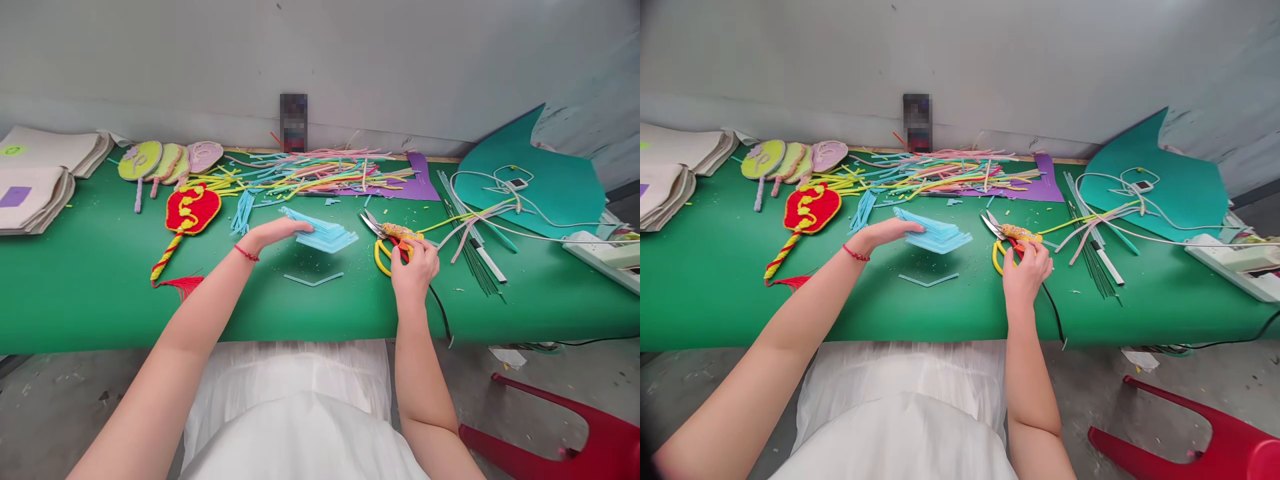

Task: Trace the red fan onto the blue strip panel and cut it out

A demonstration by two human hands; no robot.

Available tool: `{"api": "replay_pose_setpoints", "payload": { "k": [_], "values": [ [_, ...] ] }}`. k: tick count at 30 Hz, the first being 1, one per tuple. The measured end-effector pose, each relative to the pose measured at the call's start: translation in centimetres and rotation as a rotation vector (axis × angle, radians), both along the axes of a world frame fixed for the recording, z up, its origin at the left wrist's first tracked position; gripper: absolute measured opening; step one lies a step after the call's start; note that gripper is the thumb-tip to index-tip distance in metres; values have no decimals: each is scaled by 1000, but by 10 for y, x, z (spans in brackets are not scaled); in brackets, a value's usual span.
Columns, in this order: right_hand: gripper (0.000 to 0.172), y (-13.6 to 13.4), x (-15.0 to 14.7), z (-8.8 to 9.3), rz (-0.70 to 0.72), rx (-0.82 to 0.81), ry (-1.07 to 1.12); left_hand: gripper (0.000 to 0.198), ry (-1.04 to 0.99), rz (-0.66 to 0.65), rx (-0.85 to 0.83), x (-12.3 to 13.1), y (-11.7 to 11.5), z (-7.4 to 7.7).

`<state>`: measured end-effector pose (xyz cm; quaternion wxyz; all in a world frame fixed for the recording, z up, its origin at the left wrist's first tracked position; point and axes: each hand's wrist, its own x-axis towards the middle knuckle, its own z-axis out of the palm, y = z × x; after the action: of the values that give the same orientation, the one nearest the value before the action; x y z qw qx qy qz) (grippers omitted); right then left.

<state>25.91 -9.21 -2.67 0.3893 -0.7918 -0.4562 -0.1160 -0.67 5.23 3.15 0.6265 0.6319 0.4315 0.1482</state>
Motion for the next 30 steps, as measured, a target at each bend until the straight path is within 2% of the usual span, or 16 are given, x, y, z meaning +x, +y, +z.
{"api": "replay_pose_setpoints", "payload": {
  "k": [2,5,7,9,13,19,27,30],
  "values": [
    [25,-3,-8,2,71,43,22,17,-65,-67,-88,7,10,-4],
    [23,-13,-29,2,288,47,60,20,-69,-213,-260,6,12,-12],
    [21,-22,-47,0,491,-27,93,21,-56,-202,-315,-2,6,-18],
    [19,-30,-62,-3,643,-97,124,21,-33,-139,-319,-12,-2,-22],
    [21,-36,-77,-10,838,-185,115,21,71,-112,-320,-27,-15,-23],
    [23,-32,-76,-14,896,-207,-102,26,88,-61,-285,-32,-19,-21],
    [22,-24,-70,-7,1013,-262,-303,30,233,61,-52,-41,-30,-14],
    [24,-19,-69,-3,1034,-287,-317,28,403,142,113,-54,-36,-15]
  ]
}}
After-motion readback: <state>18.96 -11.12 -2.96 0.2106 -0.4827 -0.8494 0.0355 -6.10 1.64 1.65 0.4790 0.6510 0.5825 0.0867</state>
